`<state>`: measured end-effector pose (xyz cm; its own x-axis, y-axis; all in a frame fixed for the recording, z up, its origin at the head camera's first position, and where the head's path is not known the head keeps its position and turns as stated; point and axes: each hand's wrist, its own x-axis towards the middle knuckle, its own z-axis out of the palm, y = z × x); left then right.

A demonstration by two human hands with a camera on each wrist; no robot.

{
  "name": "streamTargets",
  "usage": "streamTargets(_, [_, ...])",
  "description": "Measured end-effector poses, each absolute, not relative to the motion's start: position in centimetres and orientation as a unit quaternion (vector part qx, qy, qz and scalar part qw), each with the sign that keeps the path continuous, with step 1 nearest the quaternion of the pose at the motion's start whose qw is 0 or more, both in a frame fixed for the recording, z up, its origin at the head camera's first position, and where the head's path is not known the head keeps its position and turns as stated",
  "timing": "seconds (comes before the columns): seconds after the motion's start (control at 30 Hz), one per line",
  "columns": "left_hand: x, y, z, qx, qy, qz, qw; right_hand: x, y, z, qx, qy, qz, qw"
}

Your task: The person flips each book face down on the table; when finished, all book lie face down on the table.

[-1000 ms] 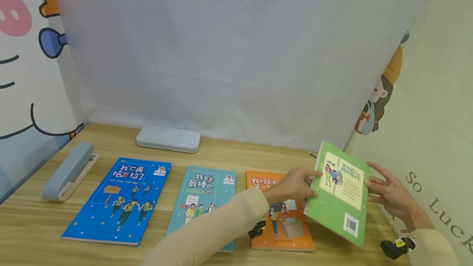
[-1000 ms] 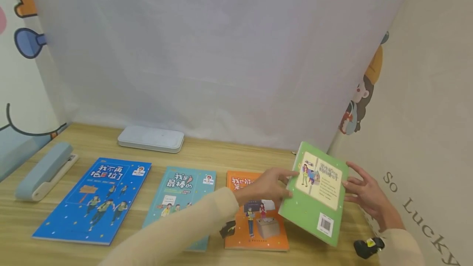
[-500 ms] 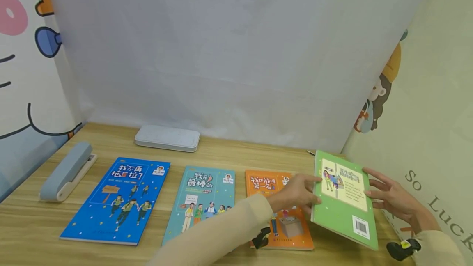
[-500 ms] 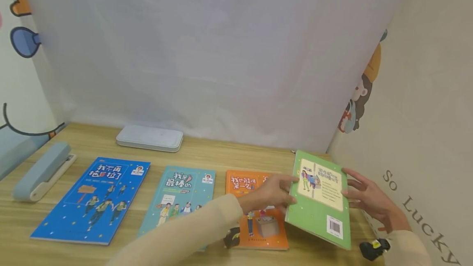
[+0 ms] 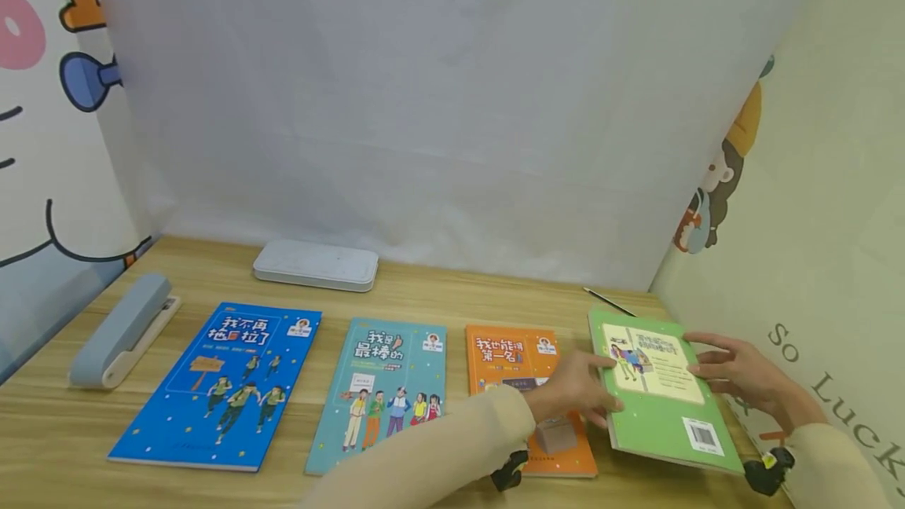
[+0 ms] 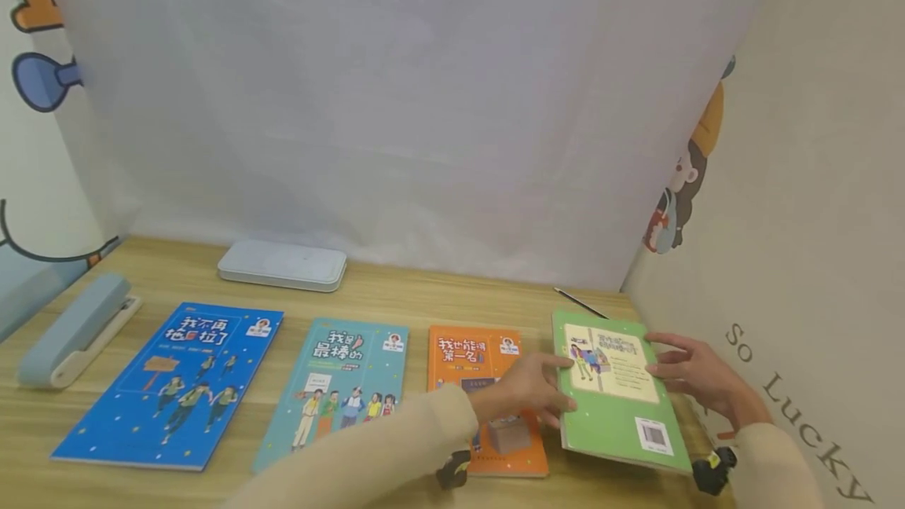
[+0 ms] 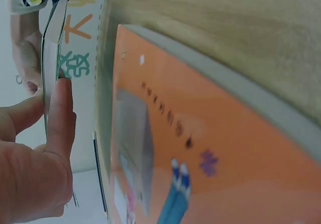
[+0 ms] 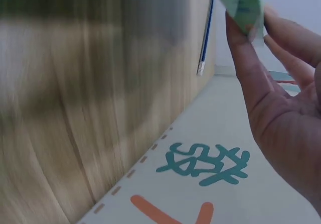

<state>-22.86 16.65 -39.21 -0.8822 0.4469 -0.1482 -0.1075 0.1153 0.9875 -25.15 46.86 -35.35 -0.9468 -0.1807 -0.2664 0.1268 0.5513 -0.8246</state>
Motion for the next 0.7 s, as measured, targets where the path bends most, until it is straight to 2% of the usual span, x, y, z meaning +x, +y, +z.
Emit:
streamTargets(0.3, [-22.3, 18.3, -39.9, 0.087, 0.742, 0.636, 0.196, -25.7, 46.6, -35.5, 0.018, 0.883, -0.420, 0.209])
streamTargets(0.7, [-22.5, 18.3, -40.6, 0.084, 0.763, 0.603, 0.217, -26.1, 47.4, -37.1, 0.004, 0.882, -0.420, 0.214])
